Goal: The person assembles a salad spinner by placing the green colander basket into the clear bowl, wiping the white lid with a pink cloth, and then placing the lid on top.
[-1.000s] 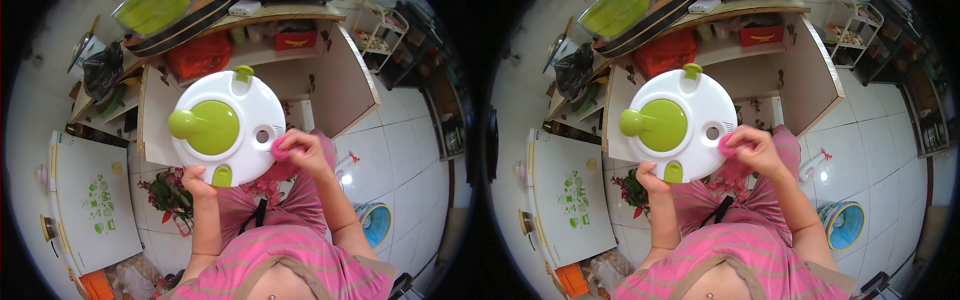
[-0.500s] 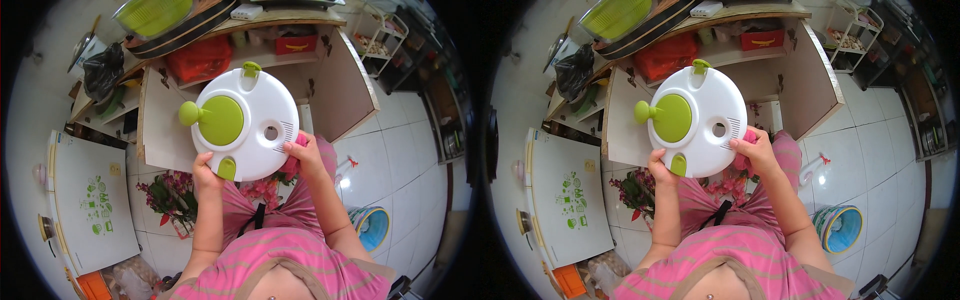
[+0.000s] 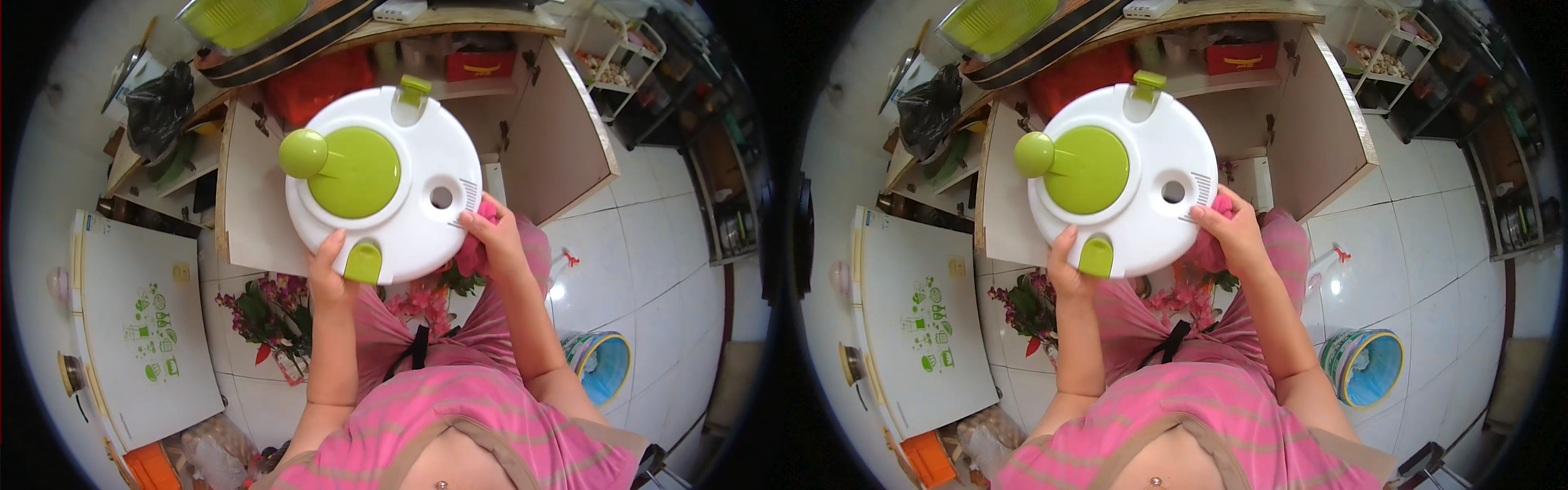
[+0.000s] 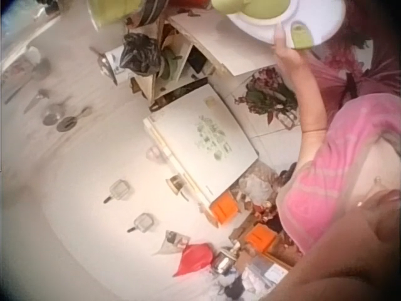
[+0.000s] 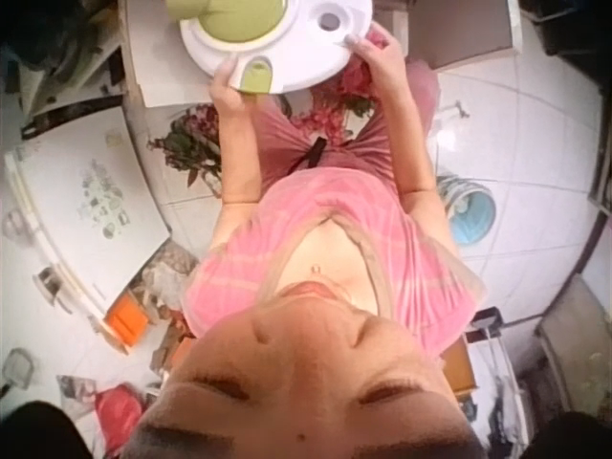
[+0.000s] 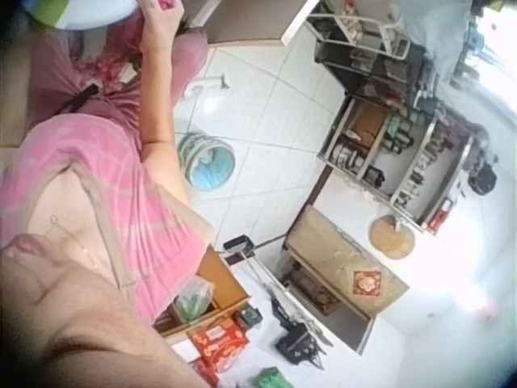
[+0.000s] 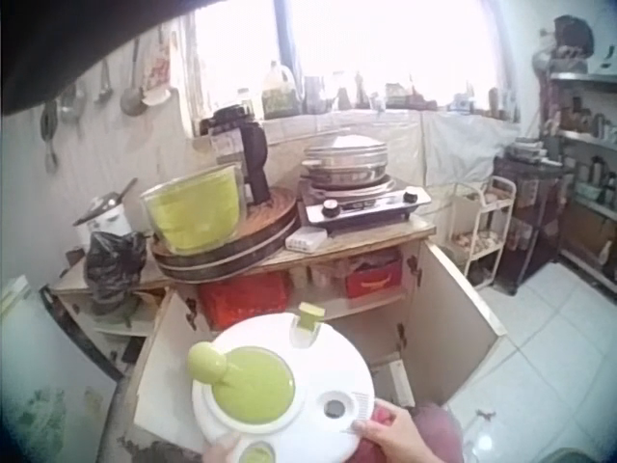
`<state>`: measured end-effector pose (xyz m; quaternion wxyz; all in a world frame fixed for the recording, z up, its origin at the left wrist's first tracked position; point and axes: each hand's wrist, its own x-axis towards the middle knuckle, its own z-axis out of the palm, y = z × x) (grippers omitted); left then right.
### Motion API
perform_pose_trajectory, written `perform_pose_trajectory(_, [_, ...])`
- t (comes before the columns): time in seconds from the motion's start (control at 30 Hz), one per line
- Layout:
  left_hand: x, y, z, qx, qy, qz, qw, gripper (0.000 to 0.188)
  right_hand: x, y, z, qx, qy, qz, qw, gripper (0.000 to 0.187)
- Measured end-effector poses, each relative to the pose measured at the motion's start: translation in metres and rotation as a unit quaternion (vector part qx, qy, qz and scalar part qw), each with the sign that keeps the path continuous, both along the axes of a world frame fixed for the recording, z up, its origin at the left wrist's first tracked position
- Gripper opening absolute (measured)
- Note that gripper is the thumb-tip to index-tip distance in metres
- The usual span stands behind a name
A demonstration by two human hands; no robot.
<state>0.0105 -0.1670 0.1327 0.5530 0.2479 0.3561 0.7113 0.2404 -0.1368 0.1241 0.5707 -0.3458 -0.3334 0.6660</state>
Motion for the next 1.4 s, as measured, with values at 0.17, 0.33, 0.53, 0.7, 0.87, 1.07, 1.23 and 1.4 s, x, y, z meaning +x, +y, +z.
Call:
perform_pose_trajectory(0.17, [0.022, 0.000, -0.028, -0.127, -0.219, -0.057, 0.966, 0.047, -0.018, 0.019, -0.020, -0.015, -0.079, -0.238, 0.968, 0.048])
perform_pose_trajectory(0.33, [0.047, -0.013, -0.035, -0.107, -0.261, 0.014, 0.959, 0.048, -0.057, -0.020, -0.010, 0.352, -0.471, -0.364, 0.723, 0.036])
perform_pose_trajectory(0.53, [0.035, -0.019, -0.031, -0.118, -0.221, 0.015, 0.968, 0.051, -0.040, 0.008, -0.014, 0.377, -0.470, -0.341, 0.722, 0.016])
perform_pose_trajectory(0.7, [0.047, -0.032, -0.020, -0.116, -0.240, 0.004, 0.964, 0.055, -0.025, 0.027, 0.005, 0.257, -0.359, -0.316, 0.840, 0.010])
perform_pose_trajectory(0.87, [0.032, -0.020, -0.038, -0.122, -0.258, 0.000, 0.958, 0.049, -0.059, -0.038, -0.019, 0.323, -0.386, -0.199, 0.841, 0.016])
perform_pose_trajectory(1.07, [0.041, -0.038, -0.035, -0.159, -0.233, -0.038, 0.959, 0.054, -0.004, 0.035, -0.010, 0.186, -0.263, -0.269, 0.908, 0.010])
perform_pose_trajectory(1.23, [0.018, -0.028, -0.048, -0.147, -0.265, -0.058, 0.951, 0.054, -0.022, -0.010, -0.022, 0.222, -0.340, -0.241, 0.882, 0.014])
perform_pose_trajectory(1.4, [0.015, -0.024, -0.065, -0.135, -0.130, -0.007, 0.982, 0.060, -0.027, -0.031, -0.048, 0.183, -0.368, -0.197, 0.890, 0.015])
